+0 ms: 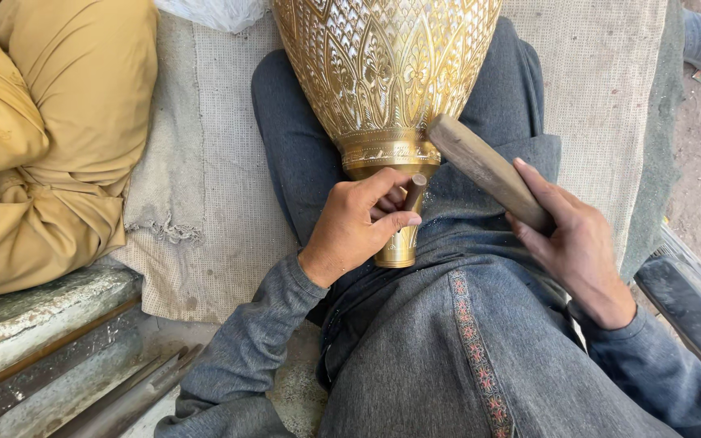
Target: The person sits on the ground with a large engraved brass vase held between their legs and taps a small punch against the vase's neck using a wooden mallet, working around the metal rim. Another worker nearby handles brass bowls.
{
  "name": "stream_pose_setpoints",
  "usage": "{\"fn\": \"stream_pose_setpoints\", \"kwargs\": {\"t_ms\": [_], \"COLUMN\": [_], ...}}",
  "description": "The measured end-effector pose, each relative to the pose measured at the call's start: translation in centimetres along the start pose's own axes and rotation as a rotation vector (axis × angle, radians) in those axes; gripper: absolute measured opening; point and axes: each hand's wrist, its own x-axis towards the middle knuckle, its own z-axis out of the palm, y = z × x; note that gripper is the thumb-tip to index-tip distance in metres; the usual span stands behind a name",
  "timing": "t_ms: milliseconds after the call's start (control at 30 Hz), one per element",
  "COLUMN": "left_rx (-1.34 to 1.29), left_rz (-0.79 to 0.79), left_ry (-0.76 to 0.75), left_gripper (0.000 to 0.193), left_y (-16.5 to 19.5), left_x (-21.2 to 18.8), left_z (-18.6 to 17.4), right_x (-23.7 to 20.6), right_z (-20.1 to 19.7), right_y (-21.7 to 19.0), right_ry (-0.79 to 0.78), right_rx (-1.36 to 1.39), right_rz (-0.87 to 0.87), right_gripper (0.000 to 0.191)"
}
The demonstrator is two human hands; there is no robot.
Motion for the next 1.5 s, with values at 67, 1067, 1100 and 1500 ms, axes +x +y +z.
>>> {"fn": "stream_pose_setpoints", "kwargs": {"t_ms": [67, 1067, 1100, 1500], "left_rx": [0.038, 0.066, 0.076, 0.077], "left_rz": [-0.004, 0.008, 0.032, 0.058], "left_ry": [-0.011, 0.025, 0.032, 0.049], "left_gripper": [0.049, 0.052, 0.053, 0.051], "left_y": [0.2, -0.1, -0.2, -1.2], "left_x": [0.1, -0.5, -0.5, -1.0], "left_z": [-0.1, 0.7, 0.7, 1.2], "right_x": [-0.2, 0.4, 0.4, 2.2], "right_z": [0.6, -4.3, -4.4, -5.4], "right_y": [0.1, -1.4, -1.4, -5.5], "right_ry": [0.041, -0.133, -0.215, 0.039], "right_rx": [0.066, 0.137, 0.017, 0.271], "right_rz": [-0.001, 0.061, 0.087, -0.001], "right_gripper": [0.075, 0.074, 0.076, 0.071]}}
